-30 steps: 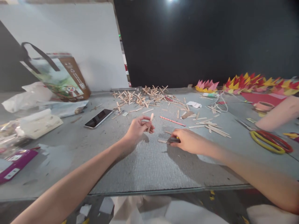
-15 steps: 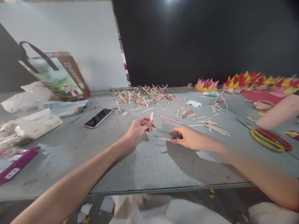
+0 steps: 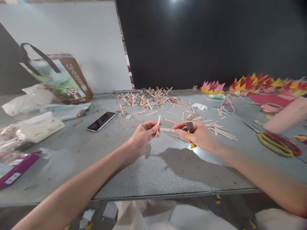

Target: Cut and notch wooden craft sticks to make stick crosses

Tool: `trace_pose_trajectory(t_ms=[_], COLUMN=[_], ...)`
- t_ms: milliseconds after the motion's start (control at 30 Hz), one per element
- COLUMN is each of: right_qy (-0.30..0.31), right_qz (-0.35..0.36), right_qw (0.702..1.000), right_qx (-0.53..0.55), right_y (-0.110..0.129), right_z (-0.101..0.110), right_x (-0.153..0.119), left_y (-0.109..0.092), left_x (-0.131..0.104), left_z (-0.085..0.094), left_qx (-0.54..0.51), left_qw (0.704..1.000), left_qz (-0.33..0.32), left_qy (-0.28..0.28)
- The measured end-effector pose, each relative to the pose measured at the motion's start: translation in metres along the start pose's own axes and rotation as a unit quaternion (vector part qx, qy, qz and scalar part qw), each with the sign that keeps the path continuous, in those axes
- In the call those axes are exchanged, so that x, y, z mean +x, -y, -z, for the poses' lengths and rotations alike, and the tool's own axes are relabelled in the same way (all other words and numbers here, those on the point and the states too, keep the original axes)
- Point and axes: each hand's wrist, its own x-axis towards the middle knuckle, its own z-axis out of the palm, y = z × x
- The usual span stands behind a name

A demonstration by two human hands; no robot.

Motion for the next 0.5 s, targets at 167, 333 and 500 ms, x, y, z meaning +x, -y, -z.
trace_pose_trajectory(t_ms=[167, 333, 500], right_qy=[-0.003, -0.041, -0.049], right_qz=[0.000, 0.018, 0.038], right_qw=[1.000, 0.999, 0.998], right_qx=[0.015, 0.003, -0.031], right_y=[-0.003, -0.009, -0.011], right_z=[-0.004, -0.007, -0.009], right_x=[0.000, 0.000, -0.001], left_y=[-0.002, -0.005, -0.004], left_x=[-0.006, -0.009, -0.012], left_z=[-0.008, -0.013, -0.017], left_qx=[-0.018, -0.009, -0.015], left_qw=[1.000, 0.999, 0.997], left_qz=[0.015, 0.037, 0.066], left_qy=[0.009, 0.011, 0.023])
